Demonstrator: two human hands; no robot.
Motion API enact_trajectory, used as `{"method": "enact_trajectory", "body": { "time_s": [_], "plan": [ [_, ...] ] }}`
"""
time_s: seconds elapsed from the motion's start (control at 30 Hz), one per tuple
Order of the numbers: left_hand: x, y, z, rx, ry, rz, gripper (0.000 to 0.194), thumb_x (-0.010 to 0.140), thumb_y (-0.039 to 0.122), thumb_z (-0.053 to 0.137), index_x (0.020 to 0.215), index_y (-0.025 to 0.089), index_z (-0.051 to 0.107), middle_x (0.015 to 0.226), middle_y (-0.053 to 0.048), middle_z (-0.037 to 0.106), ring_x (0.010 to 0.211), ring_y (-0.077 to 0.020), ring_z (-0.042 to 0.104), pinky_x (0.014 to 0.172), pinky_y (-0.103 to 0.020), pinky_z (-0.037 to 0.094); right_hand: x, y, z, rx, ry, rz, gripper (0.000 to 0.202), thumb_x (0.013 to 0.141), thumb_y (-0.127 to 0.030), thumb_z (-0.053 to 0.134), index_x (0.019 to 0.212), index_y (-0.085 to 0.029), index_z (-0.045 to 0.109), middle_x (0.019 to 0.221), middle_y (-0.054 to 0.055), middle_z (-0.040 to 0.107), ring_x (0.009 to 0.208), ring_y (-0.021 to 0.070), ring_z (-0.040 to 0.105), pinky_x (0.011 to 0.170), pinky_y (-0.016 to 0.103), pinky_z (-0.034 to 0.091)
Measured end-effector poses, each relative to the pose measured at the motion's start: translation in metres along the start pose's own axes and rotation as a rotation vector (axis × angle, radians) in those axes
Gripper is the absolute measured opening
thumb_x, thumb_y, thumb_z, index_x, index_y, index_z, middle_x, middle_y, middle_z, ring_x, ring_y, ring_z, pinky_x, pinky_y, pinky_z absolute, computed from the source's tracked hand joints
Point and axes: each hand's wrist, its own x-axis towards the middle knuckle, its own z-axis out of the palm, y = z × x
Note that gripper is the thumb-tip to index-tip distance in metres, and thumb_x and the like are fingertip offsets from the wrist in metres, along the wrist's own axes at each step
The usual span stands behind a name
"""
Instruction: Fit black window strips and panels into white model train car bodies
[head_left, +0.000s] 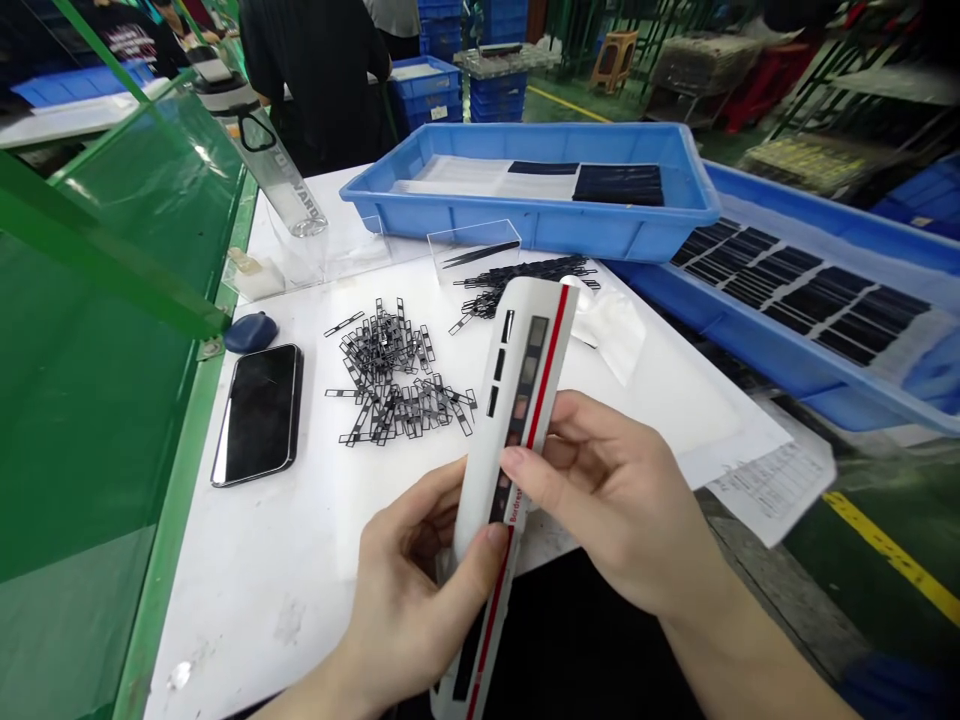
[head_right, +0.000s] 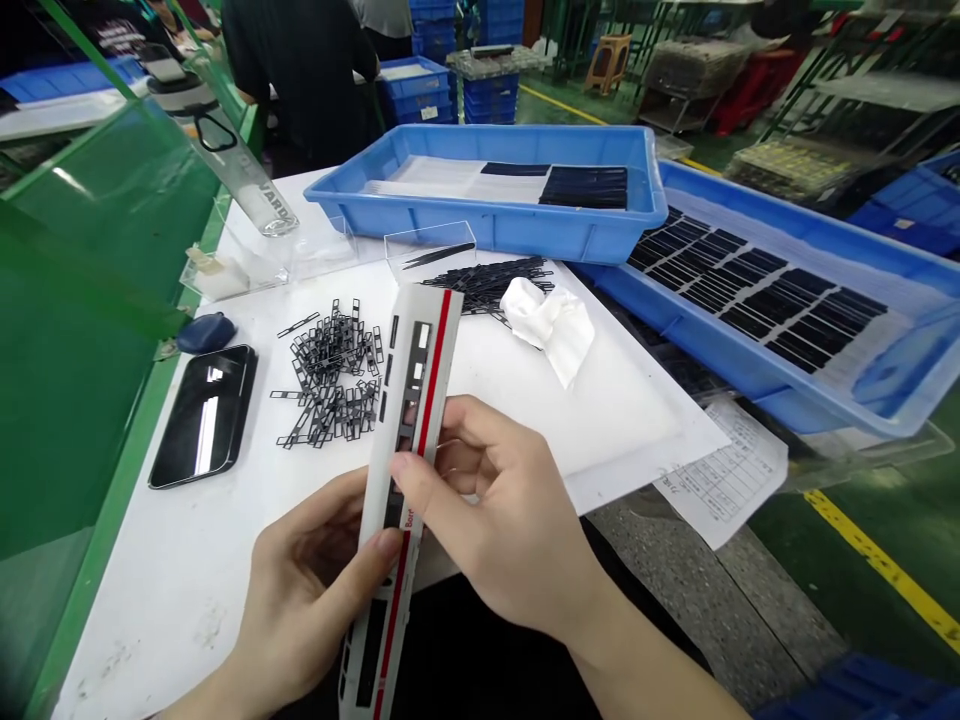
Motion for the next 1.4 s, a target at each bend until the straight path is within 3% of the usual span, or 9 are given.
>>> {"method": "enact_trajectory", "body": {
  "time_s": [0.17,0.33,0.53,0.7,0.87,1.03,1.23,1.4],
  "plan": [
    [0.003,0.003,-0.001,-0.009,-0.024,-0.026,0.028,0.097,0.026,0.072,0.125,0.027,0.072,0.122,-0.004,0.080,0.111,-0.0216,0.076,0.095,-0.026,0.063,-0.001,-0.004,0.003,-0.053,0.004,0.016,0.007,0.100,-0.024,0.067,0.093,-0.023,0.066,0.087,0.000,0.073,0.077,0.0156,0.070,0.078,0.028,0.061],
    [0.003,0.004,0.001,-0.026,0.024,-0.010,0.019,0.099,0.029,0.070,0.118,0.024,0.074,0.112,-0.005,0.082,0.099,-0.0213,0.079,0.085,-0.026,0.065,0.001,-0.001,0.005,-0.030,-0.121,0.038,0.007,0.102,-0.030,0.065,0.104,-0.024,0.068,0.093,0.001,0.076,0.082,0.0163,0.073,0.071,0.025,0.061],
    [-0.006,-0.010,0.004,0.073,0.104,0.088,0.025,0.099,0.029,0.069,0.124,0.025,0.072,0.119,-0.006,0.080,0.106,-0.0243,0.078,0.086,-0.028,0.065,0.003,-0.005,0.011,-0.110,-0.006,0.010,0.010,0.100,-0.028,0.065,0.093,-0.022,0.065,0.079,0.000,0.071,0.071,0.0156,0.070,0.064,0.024,0.058],
    [-0.007,-0.013,0.003,0.090,0.102,0.120,0.025,0.097,0.028,0.072,0.122,0.024,0.073,0.114,-0.006,0.082,0.099,-0.0230,0.079,0.083,-0.028,0.065,0.006,-0.007,0.009,-0.006,-0.060,-0.004,0.007,0.100,-0.029,0.065,0.103,-0.023,0.066,0.095,0.002,0.074,0.080,0.0164,0.072,0.074,0.027,0.061],
    [-0.007,-0.016,0.002,0.109,0.101,0.143,0.027,0.096,0.027,0.073,0.123,0.025,0.073,0.115,-0.006,0.082,0.098,-0.0241,0.080,0.085,-0.030,0.067,0.010,-0.008,0.009,0.010,0.005,-0.004,0.011,0.098,-0.029,0.069,0.089,-0.022,0.066,0.076,-0.001,0.067,0.075,0.0165,0.069,0.071,0.026,0.059],
    [-0.006,-0.017,0.002,0.112,0.111,0.180,0.029,0.095,0.023,0.074,0.123,0.028,0.074,0.112,-0.003,0.083,0.093,-0.0200,0.080,0.082,-0.024,0.066,0.013,-0.009,0.010,0.034,0.007,-0.016,0.006,0.098,-0.030,0.069,0.097,-0.024,0.070,0.078,-0.002,0.069,0.074,0.0162,0.070,0.074,0.028,0.060],
    [-0.008,-0.016,0.003,0.152,0.109,0.238,0.039,0.092,0.014,0.073,0.124,0.035,0.075,0.106,0.005,0.083,0.087,-0.0118,0.079,0.079,-0.013,0.062,0.017,-0.008,0.004,0.027,0.071,-0.025,0.012,0.095,-0.032,0.074,0.088,-0.022,0.070,0.082,0.000,0.073,0.071,0.0141,0.070,0.067,0.025,0.059],
    [-0.006,-0.016,0.001,0.176,0.079,0.259,0.047,0.090,0.012,0.074,0.126,0.041,0.074,0.107,0.010,0.083,0.086,-0.0093,0.079,0.081,-0.011,0.061,0.019,-0.010,0.000,0.055,0.039,-0.044,0.008,0.096,-0.031,0.073,0.097,-0.023,0.072,0.084,0.000,0.074,0.071,0.0143,0.070,0.067,0.026,0.059]
  ]
}}
